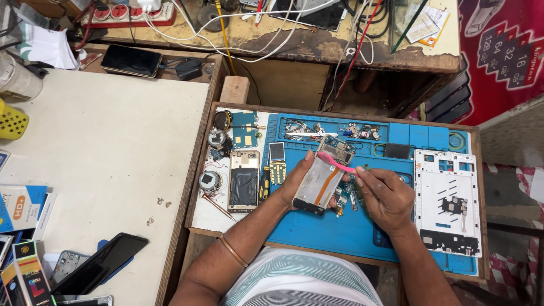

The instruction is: The person sits at a repair workbench and cleans a disassembled smartphone, brushing debris off the phone frame and internal components with a pink brush while holding the phone steady. They reposition the phone and brush different parts, with other phone parts and boards laid out on the mat around them.

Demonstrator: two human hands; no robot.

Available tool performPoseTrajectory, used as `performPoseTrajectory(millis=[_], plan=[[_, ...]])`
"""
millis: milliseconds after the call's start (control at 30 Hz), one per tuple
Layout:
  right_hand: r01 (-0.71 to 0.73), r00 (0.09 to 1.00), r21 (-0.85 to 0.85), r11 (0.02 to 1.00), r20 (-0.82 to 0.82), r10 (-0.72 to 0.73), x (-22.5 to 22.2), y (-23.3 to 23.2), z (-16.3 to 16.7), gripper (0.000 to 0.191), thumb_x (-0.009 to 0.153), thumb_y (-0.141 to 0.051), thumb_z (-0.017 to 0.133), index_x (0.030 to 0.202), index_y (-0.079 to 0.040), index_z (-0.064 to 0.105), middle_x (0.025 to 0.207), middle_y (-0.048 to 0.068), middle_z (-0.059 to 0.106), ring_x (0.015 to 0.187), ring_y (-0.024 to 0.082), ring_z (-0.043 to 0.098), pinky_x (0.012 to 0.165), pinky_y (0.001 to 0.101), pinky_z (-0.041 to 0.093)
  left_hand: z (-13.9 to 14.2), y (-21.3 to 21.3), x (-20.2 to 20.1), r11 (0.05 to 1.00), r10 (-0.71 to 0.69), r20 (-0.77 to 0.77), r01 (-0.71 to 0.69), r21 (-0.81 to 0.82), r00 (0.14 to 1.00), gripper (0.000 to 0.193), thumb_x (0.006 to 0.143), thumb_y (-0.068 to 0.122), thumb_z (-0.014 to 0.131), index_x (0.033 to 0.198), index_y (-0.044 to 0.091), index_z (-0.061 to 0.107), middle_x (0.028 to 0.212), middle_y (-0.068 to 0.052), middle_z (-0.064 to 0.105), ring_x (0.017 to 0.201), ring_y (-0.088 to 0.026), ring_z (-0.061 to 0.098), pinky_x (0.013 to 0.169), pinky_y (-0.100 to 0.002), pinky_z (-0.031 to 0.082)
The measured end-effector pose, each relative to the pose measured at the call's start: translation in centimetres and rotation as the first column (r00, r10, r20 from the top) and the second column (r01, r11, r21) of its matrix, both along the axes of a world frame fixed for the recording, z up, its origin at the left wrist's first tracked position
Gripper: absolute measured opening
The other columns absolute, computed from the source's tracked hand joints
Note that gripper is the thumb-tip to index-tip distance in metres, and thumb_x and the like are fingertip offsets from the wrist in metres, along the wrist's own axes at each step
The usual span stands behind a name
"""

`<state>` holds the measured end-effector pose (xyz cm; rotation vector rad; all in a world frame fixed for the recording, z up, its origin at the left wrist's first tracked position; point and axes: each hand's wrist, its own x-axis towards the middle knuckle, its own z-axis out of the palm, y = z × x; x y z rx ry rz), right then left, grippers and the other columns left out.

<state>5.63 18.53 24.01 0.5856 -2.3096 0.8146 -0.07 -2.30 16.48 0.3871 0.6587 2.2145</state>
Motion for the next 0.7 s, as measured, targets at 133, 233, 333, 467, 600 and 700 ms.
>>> performPoseTrajectory(millis=[133,233,333,467,600,700], plan=[[-0.006,1.0,-0.019,1.0,-0.002,0.006,0.0,-0.1,0.0,0.025,0.092,-0.004,0.077,0.117,-0.007,0.073,0.095,0.009,0.071,0.073,0.013,0.067,0.058,0.026,0.052,0.6,0.1,0.3,0.995,0.019,-0.079,-0.026,-0.091,0.997,0.092,0.099,0.077,0.037,0.147,-0.001,0.048,0.118,-0.026,0.067,0.076,-0.03,0.074,0.065,-0.039,0.067],[0.009,1.0,-0.06,0.998,0.029,-0.007,0.2,-0.1,0.0,0.026,0.095,-0.002,0.073,0.121,-0.004,0.071,0.097,0.011,0.072,0.076,0.015,0.068,0.061,0.027,0.053,1.0,-0.1,0.4,0.995,0.002,-0.086,-0.011,-0.098,0.996,0.092,0.099,0.076,0.04,0.145,-0.002,0.049,0.117,-0.026,0.067,0.075,-0.031,0.075,0.063,-0.04,0.067],[0.05,0.995,-0.099,0.994,0.09,-0.041,0.2,-0.2,0.1,0.025,0.098,0.0,0.069,0.123,-0.001,0.07,0.098,0.013,0.073,0.076,0.016,0.069,0.062,0.0277,0.053,1.3,-0.2,0.5,0.992,0.006,-0.117,-0.02,-0.121,0.993,0.092,0.1,0.076,0.041,0.143,-0.006,0.051,0.117,-0.027,0.068,0.075,-0.031,0.075,0.063,-0.041,0.067],[0.087,0.992,-0.094,0.992,0.096,-0.078,0.1,-0.4,0.3,0.022,0.099,-0.001,0.068,0.121,0.0,0.07,0.097,0.014,0.073,0.077,0.017,0.07,0.065,0.0289,0.054,1.4,-0.2,0.2,0.994,0.021,-0.091,-0.031,-0.109,0.996,0.09,0.099,0.074,0.041,0.145,-0.002,0.049,0.117,-0.026,0.068,0.074,-0.03,0.075,0.063,-0.041,0.067],[0.093,0.992,-0.093,0.991,0.09,-0.085,0.0,-0.4,0.4,0.023,0.1,-0.002,0.068,0.122,-0.002,0.07,0.097,0.014,0.073,0.08,0.018,0.07,0.067,0.0294,0.055,1.1,-0.2,0.1,0.996,0.038,-0.077,-0.044,-0.072,0.996,0.091,0.103,0.074,0.042,0.144,-0.007,0.05,0.12,-0.028,0.068,0.076,-0.032,0.075,0.066,-0.043,0.068],[0.101,0.991,-0.09,0.991,0.096,-0.092,-0.2,-0.3,0.3,0.024,0.1,-0.003,0.068,0.123,-0.003,0.07,0.096,0.012,0.073,0.08,0.018,0.07,0.067,0.0293,0.055,0.7,-0.1,0.1,0.999,0.02,0.0,-0.02,-0.044,1.0,0.09,0.097,0.076,0.044,0.148,0.001,0.045,0.12,-0.027,0.066,0.076,-0.032,0.075,0.065,-0.042,0.067]])
